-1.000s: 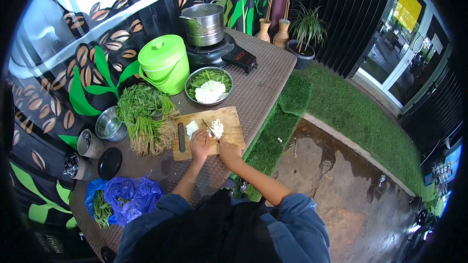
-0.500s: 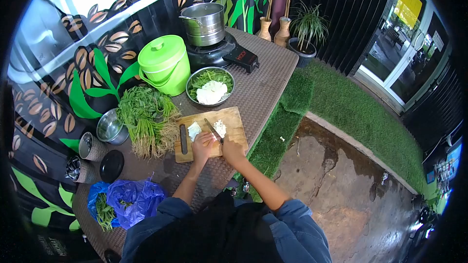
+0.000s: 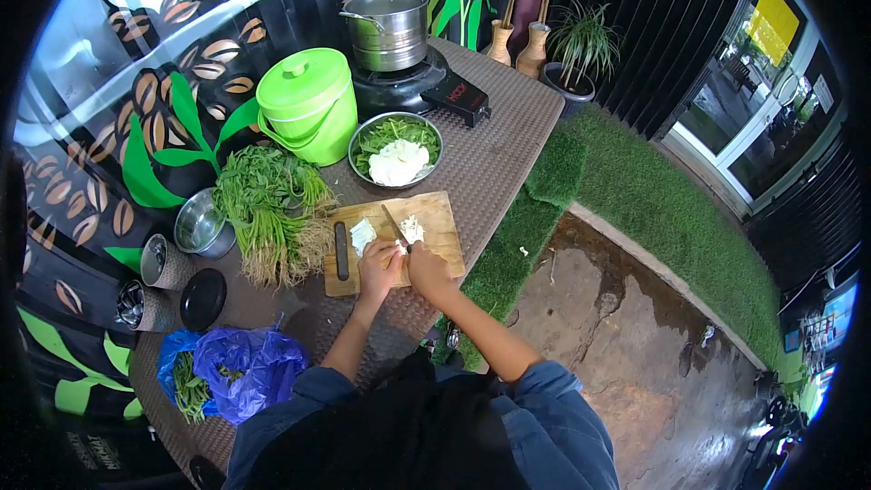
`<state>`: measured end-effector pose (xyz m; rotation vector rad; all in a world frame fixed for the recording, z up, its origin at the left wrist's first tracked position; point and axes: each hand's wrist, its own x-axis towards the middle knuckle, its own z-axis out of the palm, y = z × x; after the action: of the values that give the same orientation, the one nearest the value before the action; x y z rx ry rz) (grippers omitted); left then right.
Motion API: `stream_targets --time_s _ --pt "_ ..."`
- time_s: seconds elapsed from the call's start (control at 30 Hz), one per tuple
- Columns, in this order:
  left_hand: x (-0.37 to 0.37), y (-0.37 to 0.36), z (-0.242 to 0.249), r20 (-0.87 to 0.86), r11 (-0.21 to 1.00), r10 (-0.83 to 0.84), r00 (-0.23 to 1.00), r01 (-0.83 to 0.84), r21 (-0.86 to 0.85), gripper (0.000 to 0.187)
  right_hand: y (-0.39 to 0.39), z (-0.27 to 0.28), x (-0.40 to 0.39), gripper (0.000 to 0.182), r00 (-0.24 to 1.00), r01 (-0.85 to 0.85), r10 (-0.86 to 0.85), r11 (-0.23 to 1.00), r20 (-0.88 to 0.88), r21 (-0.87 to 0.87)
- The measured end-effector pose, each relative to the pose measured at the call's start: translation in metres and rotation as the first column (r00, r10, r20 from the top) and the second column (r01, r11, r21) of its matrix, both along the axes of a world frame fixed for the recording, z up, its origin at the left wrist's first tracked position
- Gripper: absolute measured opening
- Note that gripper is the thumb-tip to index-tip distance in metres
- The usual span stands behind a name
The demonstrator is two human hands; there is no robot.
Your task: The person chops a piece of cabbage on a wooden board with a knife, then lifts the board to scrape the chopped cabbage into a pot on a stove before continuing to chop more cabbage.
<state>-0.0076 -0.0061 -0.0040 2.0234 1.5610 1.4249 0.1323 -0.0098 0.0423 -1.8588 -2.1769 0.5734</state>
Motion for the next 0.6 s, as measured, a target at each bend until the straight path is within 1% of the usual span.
stream_targets --time_s 0.07,0.13,0.17,0.23,0.37,0.5,0.57,0.6 --pt "0.0 -0.001 -0.001 0.014 1.0 0.012 1.0 -0.012 -0.006 0.013 -0.003 0.01 -0.001 0.027 1.0 -0.026 0.026 1.0 -0.001 0.0" --pt "0.001 0.0 -0.001 0.033 1.0 0.021 0.999 -0.021 -0.009 0.013 -0.009 0.012 -0.001 0.026 0.998 -0.036 0.035 0.999 0.055 0.018" --pt "0.001 0.0 -0.002 0.041 0.999 0.03 0.999 -0.029 -0.024 0.013 -0.016 0.006 -0.002 0.026 0.998 -0.036 0.035 0.999 0.058 0.016" --pt "0.001 0.0 0.0 0.052 0.998 0.041 0.998 -0.039 -0.041 0.014 -0.029 -0.014 -0.008 0.023 0.997 0.049 -0.054 0.994 0.05 0.093" --pt "-0.003 -0.001 0.0 0.069 0.998 0.016 0.998 -0.012 -0.056 0.013 -0.027 -0.034 -0.012 0.022 0.996 0.062 -0.069 0.99 0.05 0.125" --pt "-0.001 0.002 -0.002 0.088 0.998 0.01 0.996 -0.005 -0.059 0.013 0.0 -0.018 -0.007 0.023 0.999 0.033 -0.036 0.993 0.029 0.111" --pt "0.0 0.0 0.001 0.08 0.997 0.013 0.997 -0.008 -0.075 0.013 -0.006 -0.005 -0.007 0.023 1.0 0.011 -0.012 0.995 0.014 0.103" --pt "-0.001 -0.001 0.001 0.075 0.996 0.014 0.997 -0.008 -0.089 0.014 -0.012 0.001 -0.005 0.02 1.0 0.012 -0.013 0.995 0.007 0.097"
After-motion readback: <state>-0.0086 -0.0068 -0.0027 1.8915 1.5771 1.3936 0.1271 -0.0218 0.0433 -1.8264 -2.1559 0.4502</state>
